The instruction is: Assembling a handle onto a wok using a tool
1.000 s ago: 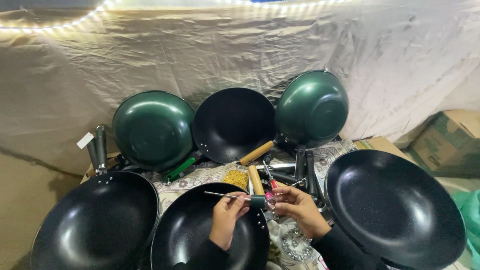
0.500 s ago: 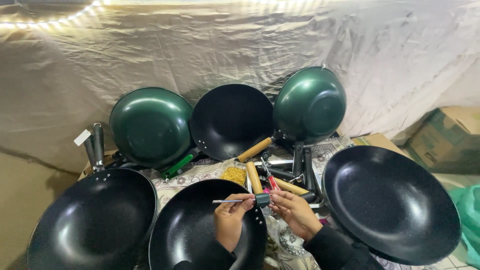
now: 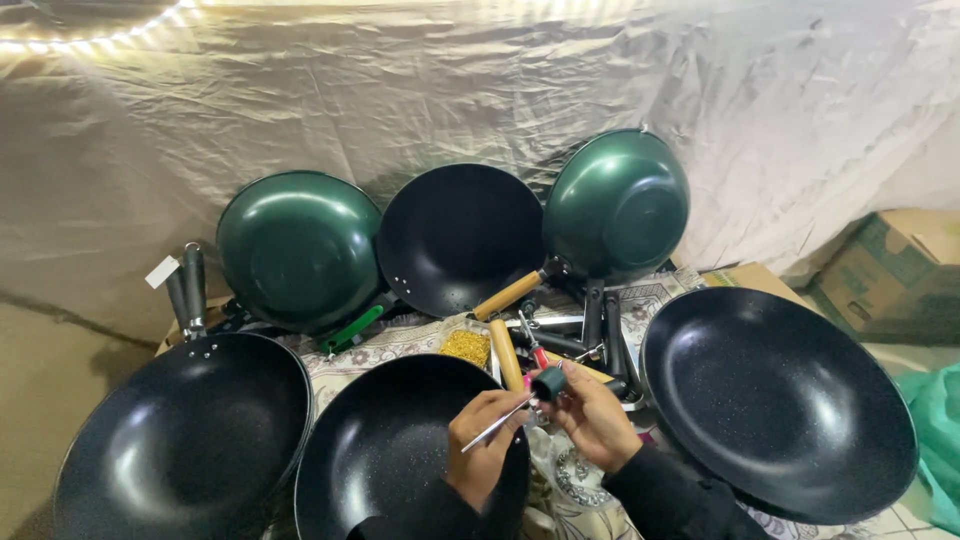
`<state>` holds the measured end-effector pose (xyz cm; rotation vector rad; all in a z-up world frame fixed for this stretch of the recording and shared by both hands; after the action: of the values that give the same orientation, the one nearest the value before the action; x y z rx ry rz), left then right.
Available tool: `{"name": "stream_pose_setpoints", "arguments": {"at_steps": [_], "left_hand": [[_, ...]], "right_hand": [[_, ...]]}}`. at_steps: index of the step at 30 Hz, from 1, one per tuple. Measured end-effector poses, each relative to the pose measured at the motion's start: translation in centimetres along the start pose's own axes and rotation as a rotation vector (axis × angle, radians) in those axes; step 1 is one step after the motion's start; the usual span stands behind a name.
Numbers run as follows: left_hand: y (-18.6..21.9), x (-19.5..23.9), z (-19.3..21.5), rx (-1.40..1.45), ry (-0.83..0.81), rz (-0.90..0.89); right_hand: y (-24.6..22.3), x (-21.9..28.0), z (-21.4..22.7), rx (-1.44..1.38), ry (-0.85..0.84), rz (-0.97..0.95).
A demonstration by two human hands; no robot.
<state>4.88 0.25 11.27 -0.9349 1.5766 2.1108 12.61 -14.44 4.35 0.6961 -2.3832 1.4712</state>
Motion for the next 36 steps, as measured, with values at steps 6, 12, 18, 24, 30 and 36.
{"name": "stream_pose_setpoints", "arguments": {"at_steps": [6, 12, 18, 24, 30, 36], "left_hand": [[-6.3, 0.7, -2.4, -0.295, -0.468, 0.059], [-13.0, 2.9, -6.6, -0.742, -0.929, -0.066], [-14.7, 2.7, -6.3, -0.713, -0.774, -0.142], [-16.5, 2.4, -4.1, -0.706, -0.574, 0.011], [-17.7, 4.5, -2.3, -0.736, -0.438, 0.127], [-14.3, 4.7, -2.6, -0.651, -0.452, 0.186]], "right_hand": [[-5.0, -0.4, 2.9, -0.009, 0.142, 0.122], [-6.4, -5.5, 8.9, -0.045, 0.196, 0.280], [-7.4, -6.3, 10.7, -0.071, 0.214, 0.319], [-8.5, -5.5, 10.4, 0.000, 0.266, 0.344], [-9.6, -7.4, 11.8, 0.037, 0.328, 0.414], [-11.3, -8.9, 12.8, 0.066, 0.421, 0.467]]}}
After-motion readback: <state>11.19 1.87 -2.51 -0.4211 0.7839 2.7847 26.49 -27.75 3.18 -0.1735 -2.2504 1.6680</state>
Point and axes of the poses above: each hand's wrist, its own x-axis away from the middle knuckle, its own z-axis out of the back of the hand, y = z × x, the point moved 10 cm from there along -x, towards the middle knuckle, and after that the axes turned 9 degrees about x, right-handed, at the moved point
